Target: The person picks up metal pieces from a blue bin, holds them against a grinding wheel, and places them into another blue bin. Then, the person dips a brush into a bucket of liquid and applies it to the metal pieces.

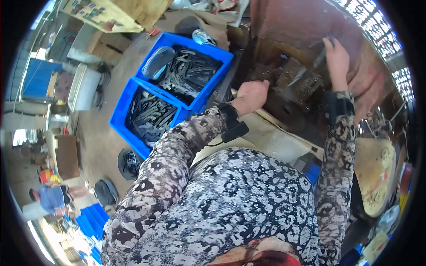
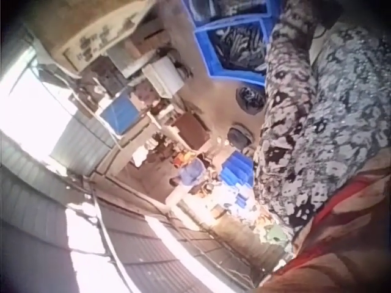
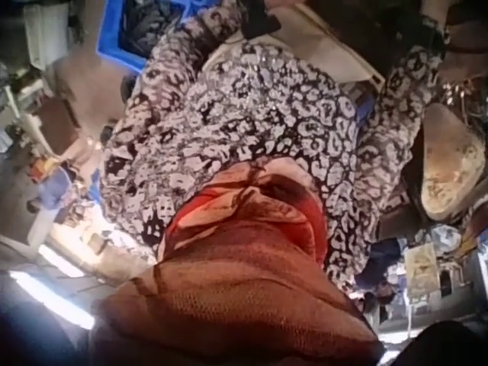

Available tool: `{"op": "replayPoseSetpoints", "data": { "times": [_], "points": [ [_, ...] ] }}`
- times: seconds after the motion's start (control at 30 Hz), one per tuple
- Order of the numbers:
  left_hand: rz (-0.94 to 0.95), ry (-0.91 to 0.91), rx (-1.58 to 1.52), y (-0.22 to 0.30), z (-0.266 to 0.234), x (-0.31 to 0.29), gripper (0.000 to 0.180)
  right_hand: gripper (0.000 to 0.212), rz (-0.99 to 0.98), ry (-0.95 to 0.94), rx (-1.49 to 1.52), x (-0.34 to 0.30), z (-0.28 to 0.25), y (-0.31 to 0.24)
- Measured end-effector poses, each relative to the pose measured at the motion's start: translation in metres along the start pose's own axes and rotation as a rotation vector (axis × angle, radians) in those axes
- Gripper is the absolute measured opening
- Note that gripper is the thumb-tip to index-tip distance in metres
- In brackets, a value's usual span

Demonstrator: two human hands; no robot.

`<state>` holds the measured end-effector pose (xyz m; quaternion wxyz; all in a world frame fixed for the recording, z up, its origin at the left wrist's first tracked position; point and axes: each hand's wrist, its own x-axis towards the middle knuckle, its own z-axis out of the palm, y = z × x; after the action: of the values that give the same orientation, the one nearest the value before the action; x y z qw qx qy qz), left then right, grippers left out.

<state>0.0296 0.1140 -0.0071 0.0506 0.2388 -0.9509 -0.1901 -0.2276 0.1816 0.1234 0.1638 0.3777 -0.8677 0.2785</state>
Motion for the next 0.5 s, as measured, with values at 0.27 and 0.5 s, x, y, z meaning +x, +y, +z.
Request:
{"op": "replayPoseSetpoints", "data": {
  "times": [0.27, 0.5],
  "points": [
    [-0.045, 0.082, -0.154, -0.019, -0.008, -0.011, 0.059, 0.036, -0.077, -0.161, -0.082, 0.007, 0.021, -0.018],
    [0.044, 0.106, -0.217, -0.021, 0.027, 0.000, 0.032, 0.036, -0.511, -0.061, -0.543, 0.016, 0.060, 0.084]
  ]
}}
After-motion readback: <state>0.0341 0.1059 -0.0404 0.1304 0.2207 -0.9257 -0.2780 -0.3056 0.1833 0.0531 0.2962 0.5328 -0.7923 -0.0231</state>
